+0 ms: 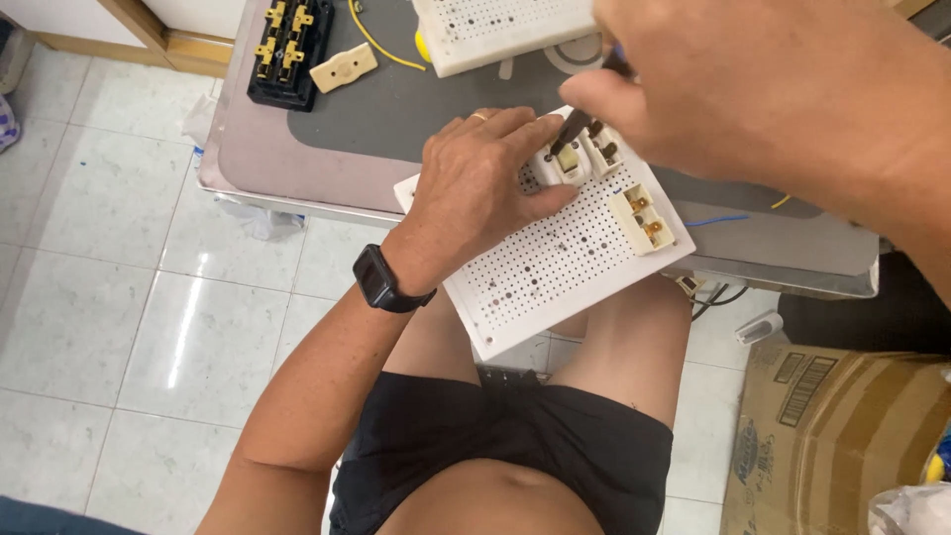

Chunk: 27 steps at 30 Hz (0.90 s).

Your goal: Securing electrical wires and components to a perforated board using a screwdriver.

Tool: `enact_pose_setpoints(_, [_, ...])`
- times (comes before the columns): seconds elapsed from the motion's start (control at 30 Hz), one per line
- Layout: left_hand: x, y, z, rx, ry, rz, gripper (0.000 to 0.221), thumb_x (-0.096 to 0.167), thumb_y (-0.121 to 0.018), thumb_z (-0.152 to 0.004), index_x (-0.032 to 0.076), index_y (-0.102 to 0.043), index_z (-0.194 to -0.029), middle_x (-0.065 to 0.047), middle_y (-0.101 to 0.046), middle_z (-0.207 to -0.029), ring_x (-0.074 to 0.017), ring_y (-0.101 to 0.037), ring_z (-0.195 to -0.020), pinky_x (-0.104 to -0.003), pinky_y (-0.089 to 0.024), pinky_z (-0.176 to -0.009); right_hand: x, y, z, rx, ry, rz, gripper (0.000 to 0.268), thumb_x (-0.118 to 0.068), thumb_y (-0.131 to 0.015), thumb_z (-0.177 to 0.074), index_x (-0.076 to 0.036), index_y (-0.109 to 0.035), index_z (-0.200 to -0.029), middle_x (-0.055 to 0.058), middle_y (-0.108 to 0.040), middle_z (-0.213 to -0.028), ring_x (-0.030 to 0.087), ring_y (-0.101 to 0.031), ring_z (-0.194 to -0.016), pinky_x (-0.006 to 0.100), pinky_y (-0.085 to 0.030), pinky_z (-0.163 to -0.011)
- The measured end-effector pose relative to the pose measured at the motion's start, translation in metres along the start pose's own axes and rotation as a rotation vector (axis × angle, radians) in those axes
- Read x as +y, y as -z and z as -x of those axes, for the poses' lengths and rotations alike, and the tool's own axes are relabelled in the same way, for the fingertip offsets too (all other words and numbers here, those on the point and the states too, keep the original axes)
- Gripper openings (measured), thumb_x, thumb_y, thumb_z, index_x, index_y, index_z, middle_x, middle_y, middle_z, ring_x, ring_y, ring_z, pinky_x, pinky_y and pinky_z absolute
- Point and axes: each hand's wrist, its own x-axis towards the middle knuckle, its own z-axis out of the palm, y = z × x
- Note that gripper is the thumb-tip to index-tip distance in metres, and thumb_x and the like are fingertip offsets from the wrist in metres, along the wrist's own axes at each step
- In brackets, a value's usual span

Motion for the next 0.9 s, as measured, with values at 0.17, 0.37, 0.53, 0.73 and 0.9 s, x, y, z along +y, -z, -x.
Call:
enact_pose_setpoints(0.17, [-0.002, -0.003, 0.0, 0.01, -0.023, 0.021, 0.055, 0.038, -0.087, -0.075, 0.009, -0.065, -0.117, -0.004, -0.064, -0.099, -0.0272, -0.06, -0.079, -0.042, -0.047, -0.065, 0.004, 0.01, 0.005, 0.075, 0.019, -0.071, 0.025, -0.031, -0.049, -0.109, -0.026, -0.046, -0.084, -0.007, -0.041, -0.081, 0.012, -0.044, -0.07, 0.027, -0.028, -0.057])
enact_pose_setpoints(0.37, [-0.002, -0.001, -0.002, 0.025, -0.049, 0.037, 0.05, 0.033, -0.088, -0.074, 0.007, -0.066, -0.111, -0.004, -0.064, -0.114, -0.0284, -0.062, -0.081, -0.04, -0.047, -0.063, 0.0, 0.007, -0.005, 0.012, -0.018, 0.031, 0.03, -0.035, -0.052, -0.104, -0.028, -0.046, -0.075, -0.009, -0.043, -0.074, 0.01, -0.044, -0.067, 0.024, -0.027, -0.053])
enact_pose_setpoints(0.53, [-0.001, -0.001, -0.004, 0.023, -0.058, 0.028, 0.047, 0.034, -0.088, -0.075, 0.011, -0.067, -0.11, 0.002, -0.066, -0.115, -0.0293, -0.063, -0.081, -0.041, -0.048, -0.064, 0.001, 0.012, -0.003, -0.15, -0.077, -0.082, 0.049, -0.043, -0.042, -0.112, -0.028, -0.056, -0.068, -0.008, -0.047, -0.063, 0.011, -0.048, -0.062, 0.026, -0.027, -0.049])
enact_pose_setpoints(0.73, [-0.004, 0.001, -0.009, -0.108, 0.01, 0.065, 0.054, 0.041, -0.088, -0.073, 0.009, -0.07, -0.114, -0.009, -0.069, -0.12, -0.0278, -0.067, -0.099, -0.042, -0.051, -0.076, -0.009, 0.008, -0.009, 0.022, 0.051, 0.104, 0.028, -0.027, -0.051, -0.098, -0.03, -0.058, -0.071, -0.011, -0.049, -0.068, 0.011, -0.05, -0.063, 0.027, -0.027, -0.052])
enact_pose_setpoints(0.9, [0.002, 0.012, -0.014, -0.204, -0.018, 0.031, 0.066, 0.043, -0.086, -0.078, -0.007, -0.065, -0.116, -0.021, -0.066, -0.119, -0.0331, -0.065, -0.108, -0.045, -0.054, -0.084, -0.021, -0.006, -0.008, -0.081, -0.255, -0.424, 0.035, -0.035, -0.049, -0.104, -0.015, -0.063, -0.08, -0.002, -0.059, -0.062, 0.017, -0.052, -0.05, 0.032, -0.035, -0.046])
